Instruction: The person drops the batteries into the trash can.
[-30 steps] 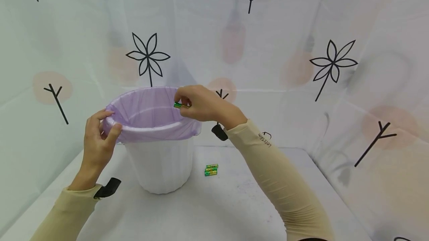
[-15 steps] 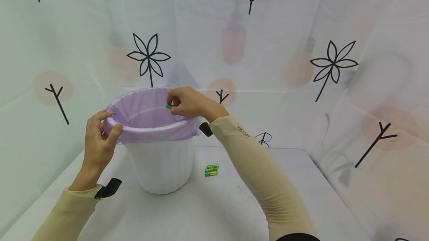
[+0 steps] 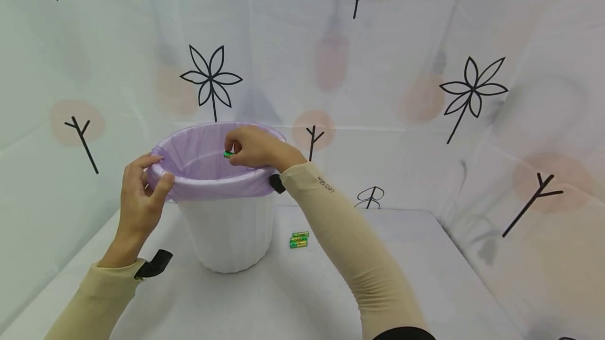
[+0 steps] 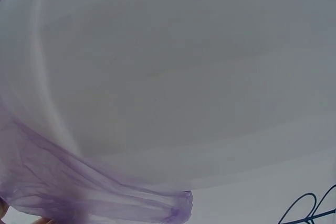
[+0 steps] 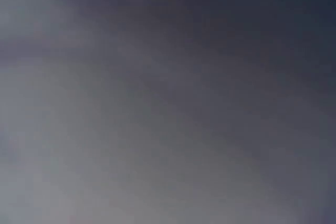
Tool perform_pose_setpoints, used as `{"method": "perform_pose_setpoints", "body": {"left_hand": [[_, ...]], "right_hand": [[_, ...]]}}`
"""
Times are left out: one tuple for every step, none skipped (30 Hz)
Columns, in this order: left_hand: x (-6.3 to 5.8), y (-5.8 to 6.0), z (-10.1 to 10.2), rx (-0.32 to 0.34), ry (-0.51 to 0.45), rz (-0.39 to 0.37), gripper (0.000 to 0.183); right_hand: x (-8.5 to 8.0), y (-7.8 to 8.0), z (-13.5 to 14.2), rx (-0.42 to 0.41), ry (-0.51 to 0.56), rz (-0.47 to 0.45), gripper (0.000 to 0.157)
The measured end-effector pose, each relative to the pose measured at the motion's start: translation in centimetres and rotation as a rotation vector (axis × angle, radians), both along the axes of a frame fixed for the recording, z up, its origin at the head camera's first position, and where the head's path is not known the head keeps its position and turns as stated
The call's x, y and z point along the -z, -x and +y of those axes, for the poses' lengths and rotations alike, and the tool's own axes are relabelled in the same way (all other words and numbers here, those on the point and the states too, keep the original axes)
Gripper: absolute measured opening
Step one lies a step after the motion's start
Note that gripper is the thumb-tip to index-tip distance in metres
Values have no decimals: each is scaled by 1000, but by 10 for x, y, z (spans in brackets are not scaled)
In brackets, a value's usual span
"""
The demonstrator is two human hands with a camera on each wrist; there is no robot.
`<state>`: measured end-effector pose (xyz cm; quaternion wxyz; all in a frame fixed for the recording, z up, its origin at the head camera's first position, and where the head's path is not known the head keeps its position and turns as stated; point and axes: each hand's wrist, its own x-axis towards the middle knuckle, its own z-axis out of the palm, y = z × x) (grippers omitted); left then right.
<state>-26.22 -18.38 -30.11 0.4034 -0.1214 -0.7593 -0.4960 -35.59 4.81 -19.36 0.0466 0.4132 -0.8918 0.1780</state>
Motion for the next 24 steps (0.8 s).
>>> {"method": "perform_pose_setpoints", "body": {"left_hand": [[0, 0, 0, -2, 0, 3, 50], [-1, 0, 1, -5, 1, 6, 50], [-1, 0, 1, -6, 1, 8, 50], [-2, 0, 1, -8, 2, 9, 50], [-2, -1, 1, -9, 2, 10, 51], [-2, -1, 1, -10, 2, 9, 51], [-2, -1, 2, -9, 2, 6, 51], [-2, -1, 2, -7, 2, 3, 51], [-2, -1, 2, -4, 0, 1, 51], [-2, -1, 2, -3, -1, 0, 51], [-2, -1, 2, -2, -3, -1, 51], [-2, -1, 2, 0, -4, -2, 51], [-2, -1, 2, 2, -7, -3, 50], [-2, -1, 2, 2, -9, -5, 50], [-2, -1, 1, 4, -10, -6, 50], [-2, -1, 1, 4, -11, -7, 50], [-2, -1, 1, 6, -11, -9, 50], [-2, -1, 1, 7, -11, -10, 50], [-2, -1, 1, 8, -10, -11, 50], [-2, -1, 1, 7, -8, -11, 50], [-2, -1, 1, 8, -7, -11, 50], [-2, -1, 1, 7, -6, -10, 50], [-2, -1, 1, 7, -5, -10, 50], [-1, -1, 1, 6, -3, -7, 50]], "right_hand": [[0, 0, 0, 4, -2, 1, 19], [0, 0, -1, 6, -4, 2, 19], [0, 0, -1, 7, -5, 1, 19], [0, 0, -1, 9, -6, 1, 18], [0, 0, -1, 9, -7, -2, 18], [0, 0, 0, 10, -6, -4, 18], [0, 0, 0, 11, -5, -7, 18], [0, 0, 0, 11, -4, -10, 18], [0, 0, 1, 12, -3, -12, 18], [0, -1, 1, 14, -1, -12, 18], [0, 0, 1, 15, 2, -11, 19], [-1, -1, 1, 15, 3, -6, 19], [-1, -1, 1, 15, 4, -1, 20], [-1, -1, 1, 16, 5, 2, 21], [-1, -1, 1, 18, 6, 6, 22], [-1, -1, 2, 20, 7, 8, 22], [-1, -1, 2, 19, 7, 9, 22], [-1, -1, 2, 19, 5, 11, 21], [0, -1, 2, 18, 5, 11, 21], [0, -1, 2, 16, 5, 11, 22], [0, -1, 3, 13, 7, 14, 22], [-1, -1, 4, 10, 12, 13, 21], [-1, -1, 5, 7, 20, 11, 21], [-2, -1, 6, 5, 29, 12, 21]]}}
